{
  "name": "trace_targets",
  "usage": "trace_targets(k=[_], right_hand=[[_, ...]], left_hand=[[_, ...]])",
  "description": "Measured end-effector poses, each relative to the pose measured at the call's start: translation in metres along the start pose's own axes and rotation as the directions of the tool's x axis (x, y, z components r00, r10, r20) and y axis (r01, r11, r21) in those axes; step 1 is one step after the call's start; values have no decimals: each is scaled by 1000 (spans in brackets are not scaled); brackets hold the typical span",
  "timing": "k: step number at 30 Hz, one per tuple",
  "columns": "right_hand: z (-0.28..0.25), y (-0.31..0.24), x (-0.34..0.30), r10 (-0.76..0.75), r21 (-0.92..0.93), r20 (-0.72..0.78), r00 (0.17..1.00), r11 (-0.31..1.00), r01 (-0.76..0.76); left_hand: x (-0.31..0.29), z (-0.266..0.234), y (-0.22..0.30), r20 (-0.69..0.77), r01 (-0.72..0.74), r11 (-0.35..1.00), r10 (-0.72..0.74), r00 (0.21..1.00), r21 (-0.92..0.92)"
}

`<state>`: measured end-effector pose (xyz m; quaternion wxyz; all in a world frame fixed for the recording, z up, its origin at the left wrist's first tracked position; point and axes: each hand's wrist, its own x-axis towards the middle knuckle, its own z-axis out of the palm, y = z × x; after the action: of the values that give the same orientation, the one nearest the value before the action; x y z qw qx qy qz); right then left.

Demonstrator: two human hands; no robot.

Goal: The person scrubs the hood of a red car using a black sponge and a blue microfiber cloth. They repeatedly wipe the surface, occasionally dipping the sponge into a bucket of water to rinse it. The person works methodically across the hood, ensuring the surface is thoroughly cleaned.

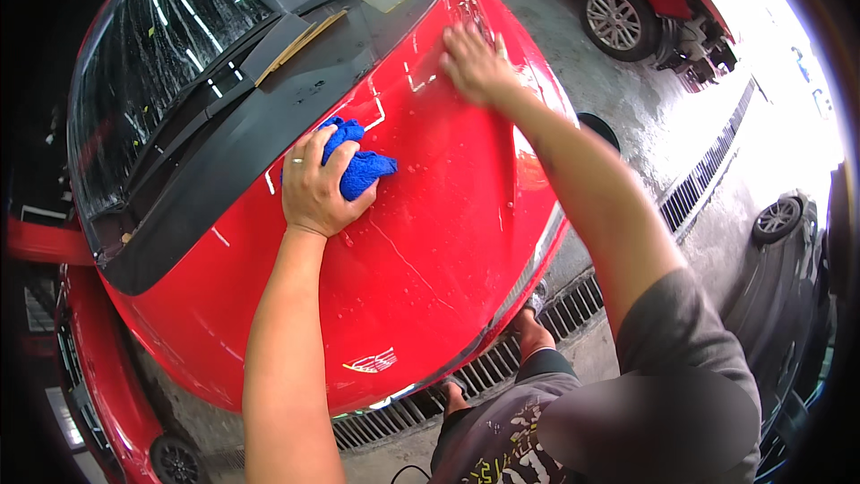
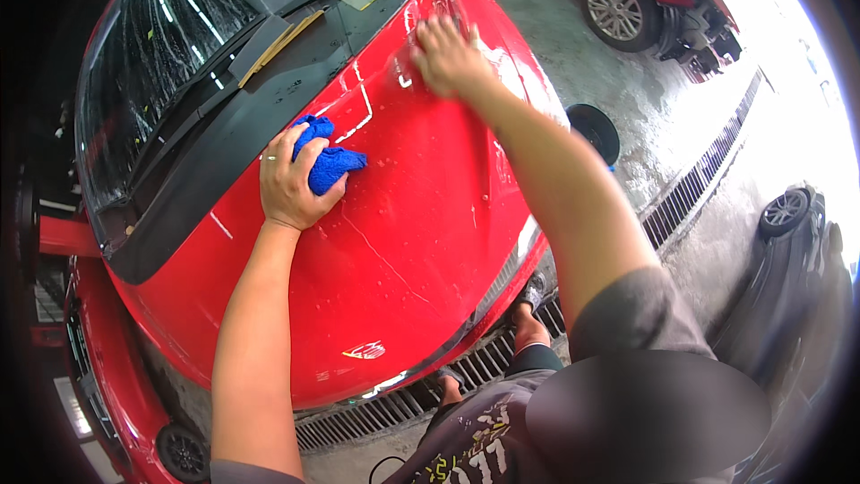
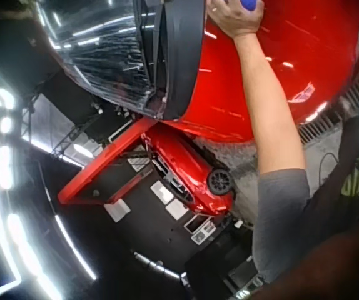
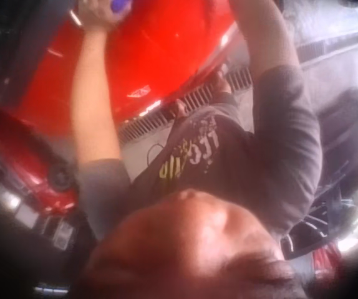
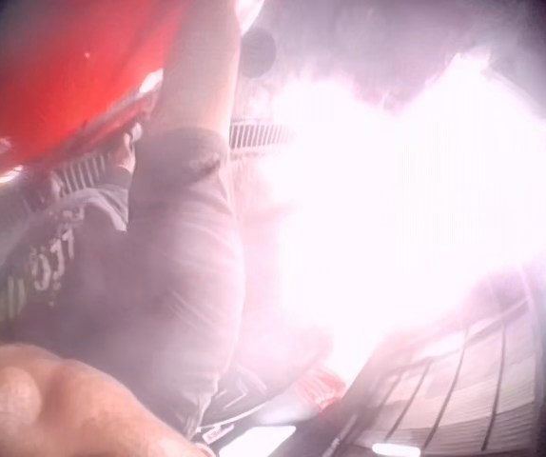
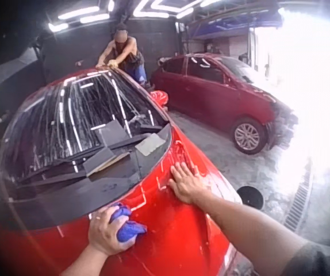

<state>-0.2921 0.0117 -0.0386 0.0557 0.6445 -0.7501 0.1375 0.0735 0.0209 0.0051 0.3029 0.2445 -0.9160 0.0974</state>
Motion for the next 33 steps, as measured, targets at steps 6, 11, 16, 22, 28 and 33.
trace_targets(k=[6,11,16,22,28,33], right_hand=[[11,-95,-286,33,148,150,988,987,-55],[19,-109,-378,41,256,254,966,961,-108],[-8,-63,-203,35,128,101,994,991,-48],[-28,-13,8,107,45,175,979,992,-117],[-29,10,123,159,-68,75,984,986,-154],[-16,22,101,149,-50,39,988,988,-147]], left_hand=[[-7,-6,-6,5,6,1000,-6,1000,23],[1,-2,-1,-25,-15,1000,16,1000,8],[-3,-1,-2,-10,-12,1000,12,1000,22],[-3,-4,0,-12,30,1000,-30,999,-2],[-2,-14,-1,23,44,999,-44,999,18],[-2,-2,1,-7,42,999,-42,999,-5]])
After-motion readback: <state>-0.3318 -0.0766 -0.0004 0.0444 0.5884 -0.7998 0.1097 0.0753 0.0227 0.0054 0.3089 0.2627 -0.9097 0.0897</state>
